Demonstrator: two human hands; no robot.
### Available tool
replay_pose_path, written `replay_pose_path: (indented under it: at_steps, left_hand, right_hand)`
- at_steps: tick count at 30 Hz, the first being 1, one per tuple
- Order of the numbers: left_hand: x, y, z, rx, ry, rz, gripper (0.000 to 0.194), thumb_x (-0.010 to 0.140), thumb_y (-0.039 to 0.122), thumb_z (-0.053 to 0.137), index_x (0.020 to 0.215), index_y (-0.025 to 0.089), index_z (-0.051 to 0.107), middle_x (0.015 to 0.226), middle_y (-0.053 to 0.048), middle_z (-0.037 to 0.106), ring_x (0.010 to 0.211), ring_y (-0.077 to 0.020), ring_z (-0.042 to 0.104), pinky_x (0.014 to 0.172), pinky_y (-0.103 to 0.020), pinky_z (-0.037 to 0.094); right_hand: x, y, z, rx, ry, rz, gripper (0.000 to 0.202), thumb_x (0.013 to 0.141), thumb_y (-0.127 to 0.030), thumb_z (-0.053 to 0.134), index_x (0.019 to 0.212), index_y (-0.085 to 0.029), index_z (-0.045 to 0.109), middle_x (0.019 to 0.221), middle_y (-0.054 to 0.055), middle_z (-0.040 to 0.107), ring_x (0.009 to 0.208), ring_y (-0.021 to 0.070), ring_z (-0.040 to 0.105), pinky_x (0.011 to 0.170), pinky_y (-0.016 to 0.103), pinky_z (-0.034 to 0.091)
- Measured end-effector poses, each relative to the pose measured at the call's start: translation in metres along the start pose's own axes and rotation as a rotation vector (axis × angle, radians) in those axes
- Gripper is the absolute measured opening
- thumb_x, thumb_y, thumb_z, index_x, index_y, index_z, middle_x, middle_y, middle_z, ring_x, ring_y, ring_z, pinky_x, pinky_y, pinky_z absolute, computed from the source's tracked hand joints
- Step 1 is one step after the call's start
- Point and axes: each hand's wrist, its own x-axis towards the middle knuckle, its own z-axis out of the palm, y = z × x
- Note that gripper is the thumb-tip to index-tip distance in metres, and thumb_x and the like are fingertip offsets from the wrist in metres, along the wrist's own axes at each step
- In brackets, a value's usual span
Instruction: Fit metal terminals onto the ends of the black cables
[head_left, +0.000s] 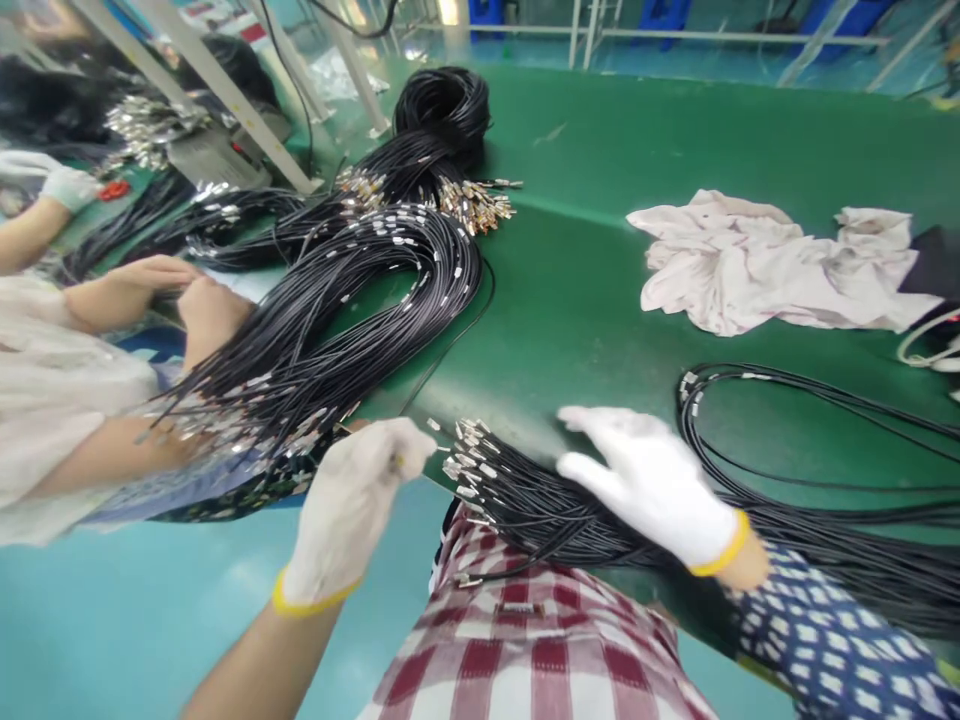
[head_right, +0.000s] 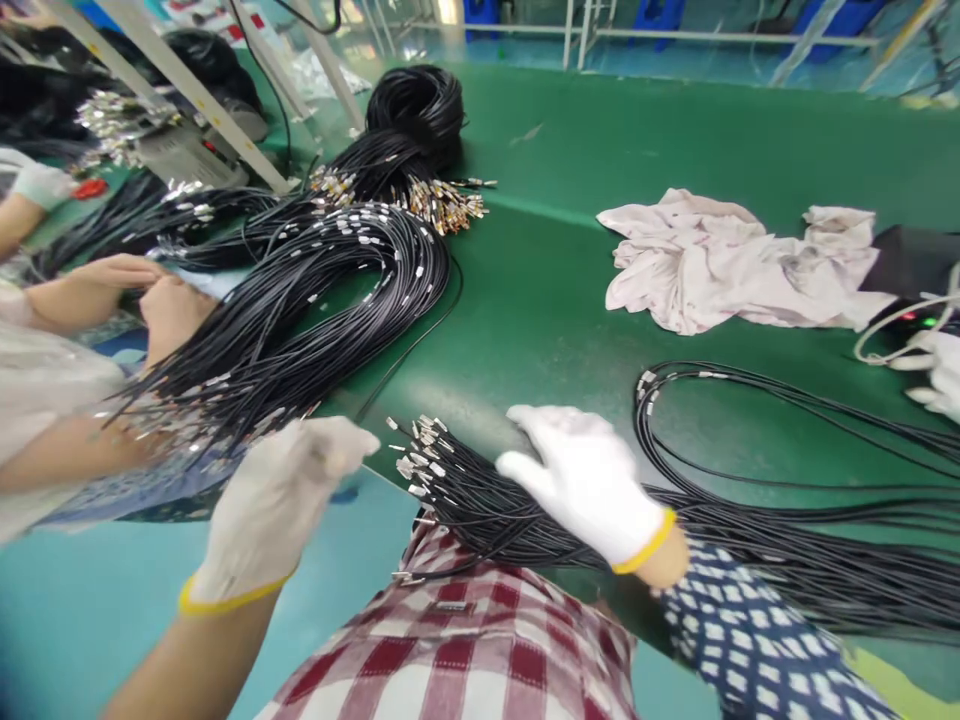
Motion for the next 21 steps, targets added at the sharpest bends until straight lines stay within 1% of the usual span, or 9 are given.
replay_pose_path:
  at_steps: [3,5,6,8,10,12,15,18,21]
  left_hand:
    - [-0.015,-0.009,-0.004,0.193,0.067,0.103,0.025,0.093,0.029,0.049,0.071,0.022,0.06,0.086,-0.004,0.063,0.092,-0.0215,0.057,0.081,-0.031,0.044]
    - [-0.021,-0.018,0.008,0.413,-0.046,0.298,0.012,0.088,0.024,0.055,0.086,0.023,0.067,0.102,-0.004,0.067,0.102,-0.023,0.058,0.093,-0.033,0.042]
    - [-0.022,-0.021,0.018,0.521,-0.146,0.424,0.016,0.085,0.027,0.061,0.098,0.023,0.069,0.111,-0.005,0.068,0.11,-0.0253,0.058,0.101,-0.037,0.039]
    - [-0.021,-0.027,0.047,0.686,-0.405,0.651,0.059,0.076,0.044,0.074,0.129,0.021,0.06,0.134,-0.012,0.061,0.128,-0.0328,0.05,0.116,-0.046,0.027]
    - [-0.018,-0.033,0.081,0.833,-0.643,0.776,0.106,0.06,0.068,0.078,0.146,0.016,0.045,0.152,-0.019,0.044,0.14,-0.0394,0.036,0.121,-0.052,0.016]
    - [-0.017,-0.038,0.111,0.994,-0.717,0.811,0.128,0.046,0.076,0.08,0.149,0.011,0.04,0.155,-0.026,0.037,0.143,-0.0444,0.031,0.121,-0.058,0.013]
    - [-0.018,-0.044,0.133,1.198,-0.691,0.835,0.116,0.056,0.058,0.086,0.15,0.011,0.038,0.149,-0.025,0.044,0.136,-0.0418,0.041,0.117,-0.056,0.024]
    - [-0.021,-0.046,0.13,1.288,-0.606,0.846,0.101,0.065,0.04,0.087,0.149,0.011,0.039,0.132,-0.02,0.058,0.119,-0.0349,0.054,0.107,-0.049,0.039]
    - [-0.022,-0.044,0.122,1.304,-0.566,0.834,0.097,0.063,0.038,0.09,0.144,0.009,0.045,0.119,-0.016,0.062,0.107,-0.0323,0.058,0.098,-0.047,0.046]
  right_hand:
    - [-0.035,0.047,-0.013,-0.163,0.006,0.11,0.055,0.089,-0.047,0.062,0.138,-0.024,0.056,0.132,0.011,0.066,0.117,0.0329,0.063,0.098,0.047,0.05]
    - [-0.067,0.066,-0.016,-0.28,0.011,0.127,0.073,0.078,-0.048,0.073,0.142,-0.02,0.053,0.141,0.015,0.059,0.126,0.0376,0.057,0.101,0.051,0.048]
    - [-0.082,0.07,-0.015,-0.326,0.003,0.112,0.079,0.074,-0.047,0.076,0.143,-0.018,0.052,0.144,0.017,0.056,0.131,0.0397,0.052,0.105,0.053,0.045]
    - [-0.104,0.069,-0.009,-0.383,-0.027,0.075,0.087,0.068,-0.044,0.079,0.144,-0.013,0.049,0.147,0.019,0.053,0.137,0.0414,0.044,0.114,0.057,0.034]
    - [-0.114,0.063,-0.002,-0.405,-0.053,0.076,0.093,0.065,-0.043,0.081,0.145,-0.01,0.047,0.149,0.02,0.05,0.139,0.0414,0.042,0.118,0.058,0.026]
    - [-0.117,0.057,0.003,-0.409,-0.069,0.101,0.099,0.063,-0.043,0.083,0.147,-0.008,0.044,0.151,0.021,0.048,0.139,0.0415,0.041,0.119,0.057,0.025]
    - [-0.121,0.053,0.004,-0.384,-0.08,0.096,0.107,0.059,-0.043,0.086,0.149,-0.007,0.041,0.152,0.021,0.046,0.139,0.0408,0.041,0.118,0.055,0.026]
    - [-0.127,0.051,0.003,-0.355,-0.051,0.073,0.106,0.058,-0.042,0.088,0.147,-0.007,0.044,0.148,0.021,0.05,0.133,0.0397,0.047,0.116,0.054,0.03]
    - [-0.128,0.047,0.003,-0.319,0.039,0.08,0.09,0.063,-0.042,0.087,0.14,-0.012,0.052,0.141,0.018,0.058,0.125,0.0385,0.053,0.109,0.054,0.038]
